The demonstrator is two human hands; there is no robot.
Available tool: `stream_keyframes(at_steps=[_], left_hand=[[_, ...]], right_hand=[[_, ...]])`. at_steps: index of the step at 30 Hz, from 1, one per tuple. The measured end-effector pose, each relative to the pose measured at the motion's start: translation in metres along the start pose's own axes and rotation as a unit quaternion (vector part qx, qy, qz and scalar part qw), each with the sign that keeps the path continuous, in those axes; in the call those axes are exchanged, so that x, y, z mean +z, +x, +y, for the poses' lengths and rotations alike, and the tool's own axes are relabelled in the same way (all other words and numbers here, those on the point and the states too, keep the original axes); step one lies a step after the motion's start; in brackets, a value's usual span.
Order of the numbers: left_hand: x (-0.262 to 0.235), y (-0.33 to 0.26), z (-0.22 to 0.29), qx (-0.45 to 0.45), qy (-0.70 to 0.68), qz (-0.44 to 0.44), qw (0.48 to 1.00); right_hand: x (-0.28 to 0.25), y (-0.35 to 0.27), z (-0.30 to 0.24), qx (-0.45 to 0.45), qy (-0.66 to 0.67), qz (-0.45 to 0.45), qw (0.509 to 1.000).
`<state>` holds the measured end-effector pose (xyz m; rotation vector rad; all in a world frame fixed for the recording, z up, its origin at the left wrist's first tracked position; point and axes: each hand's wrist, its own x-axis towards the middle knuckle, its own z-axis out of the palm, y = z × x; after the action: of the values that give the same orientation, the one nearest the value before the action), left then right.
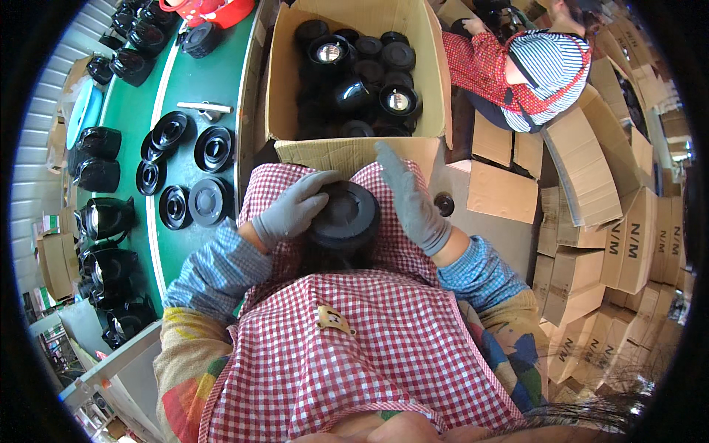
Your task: The person assembles black kettles by attaching lids and inserting a metal rod into the base. They pick up kettle bodies and lids from a box, fit the lids, and place the assembled units on a green workbench.
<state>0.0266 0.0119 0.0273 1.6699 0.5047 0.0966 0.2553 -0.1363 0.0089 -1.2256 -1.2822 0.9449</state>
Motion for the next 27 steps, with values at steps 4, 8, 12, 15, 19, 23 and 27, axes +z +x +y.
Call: stream_keyframes(at_steps=[4,8,12,15,19,23,27], left_hand=[[0.039,-0.056,0.037,0.155,0.287,0.117,0.938],[0.028,-0.081,0.032,0.076,0.146,0.136,0.977],[0.012,-0.054,0.045,0.054,0.139,0.08,0.985],[0.015,-0.046,0.038,-0.021,-0.195,0.009,0.981],[0.022,-0.015,0.011,-0.085,0.001,0.041,0.996],[0.006,0.015,0.015,-0.179,-0.094,-0.001,0.979],[-0.057,0.026,-0.032,0.014,0.045,0.104,0.993]], right_hand=[[0.046,-0.025,-0.004,0.095,0.158,-0.003,0.983],[0.028,-0.042,-0.025,0.056,-0.042,-0.116,0.991],[0.041,-0.043,-0.049,0.146,0.041,-0.126,0.98],[0.05,-0.047,-0.039,0.151,0.036,-0.092,0.984],[0.047,-0.044,-0.017,0.202,0.239,-0.089,0.945],[0.034,-0.027,-0.018,0.235,0.158,-0.097,0.954],[0.02,0.014,-0.05,-0.095,-0.426,-0.041,0.899]])
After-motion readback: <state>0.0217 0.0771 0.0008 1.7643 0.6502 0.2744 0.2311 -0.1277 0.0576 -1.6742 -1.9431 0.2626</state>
